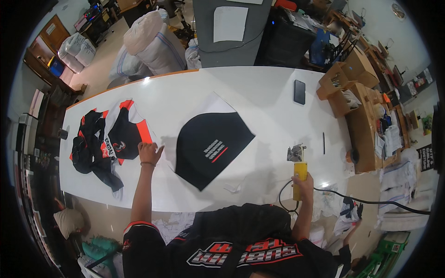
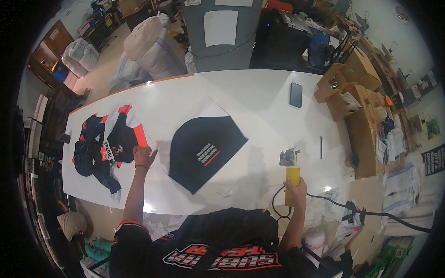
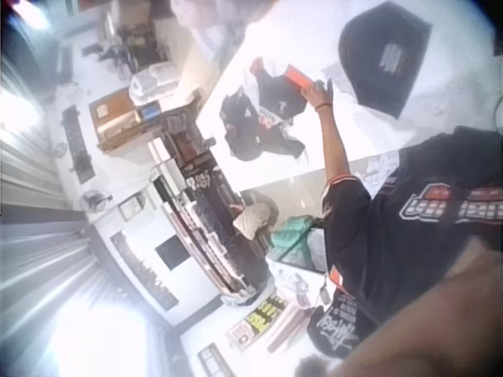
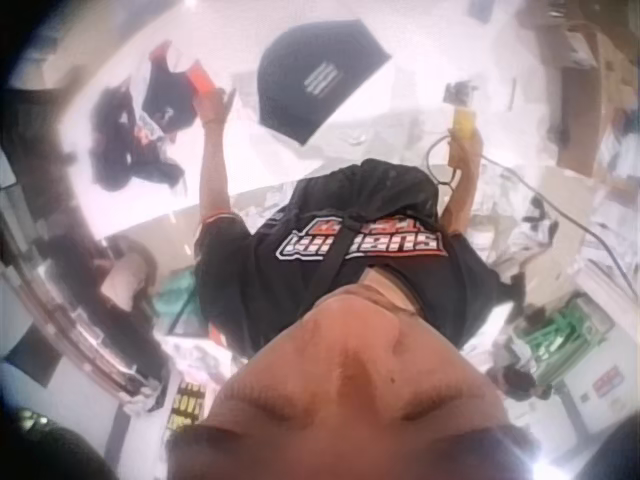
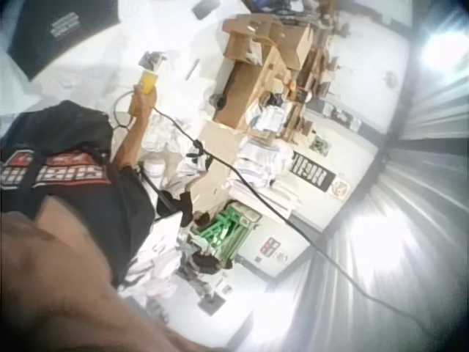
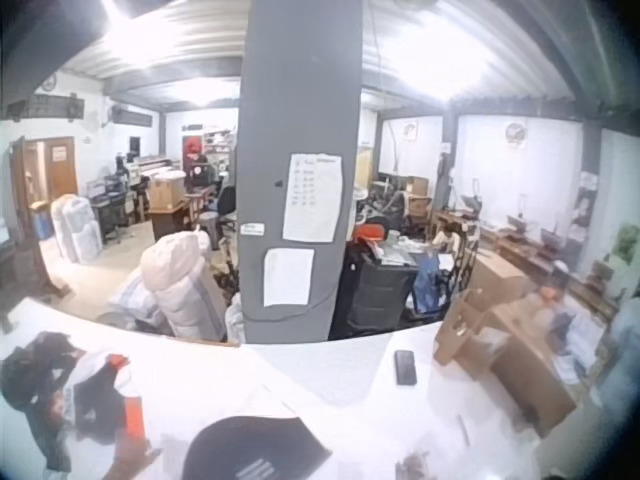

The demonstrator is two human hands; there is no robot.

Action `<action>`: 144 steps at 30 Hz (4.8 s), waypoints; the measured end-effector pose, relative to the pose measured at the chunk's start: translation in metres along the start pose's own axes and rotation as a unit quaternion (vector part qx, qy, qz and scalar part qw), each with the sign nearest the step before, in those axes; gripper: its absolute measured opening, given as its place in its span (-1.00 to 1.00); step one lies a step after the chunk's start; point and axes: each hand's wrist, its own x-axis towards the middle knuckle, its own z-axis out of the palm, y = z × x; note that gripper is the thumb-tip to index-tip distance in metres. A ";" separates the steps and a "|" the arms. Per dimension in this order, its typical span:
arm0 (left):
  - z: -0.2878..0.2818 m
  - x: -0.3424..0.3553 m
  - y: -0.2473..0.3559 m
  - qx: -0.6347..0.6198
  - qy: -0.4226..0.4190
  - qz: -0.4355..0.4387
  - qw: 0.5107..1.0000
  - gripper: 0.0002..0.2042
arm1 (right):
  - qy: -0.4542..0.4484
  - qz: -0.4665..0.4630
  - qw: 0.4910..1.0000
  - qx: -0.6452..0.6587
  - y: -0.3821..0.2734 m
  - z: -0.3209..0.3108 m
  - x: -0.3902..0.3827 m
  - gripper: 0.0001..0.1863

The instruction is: The person uses a yellow electric fabric cutter to cut black and red fabric pieces on a white table. They cut several pieces, flip them over, and continue cutting along the edges. The person then folds the cut fabric pieces and places them on the table.

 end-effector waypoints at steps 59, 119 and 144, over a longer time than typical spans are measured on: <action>0.080 -0.157 0.088 -0.117 0.029 -0.006 0.993 -0.21 | -0.020 -0.001 0.906 -0.423 0.041 0.081 -0.104 -0.36; 0.063 -0.146 0.034 -0.084 0.013 -0.118 0.989 -0.24 | -0.088 -0.069 0.894 -0.434 -0.028 0.091 0.016 -0.35; 0.085 -0.194 0.115 -0.182 0.078 -0.057 0.979 -0.26 | -0.158 -0.123 0.845 -0.496 -0.022 0.110 0.001 -0.34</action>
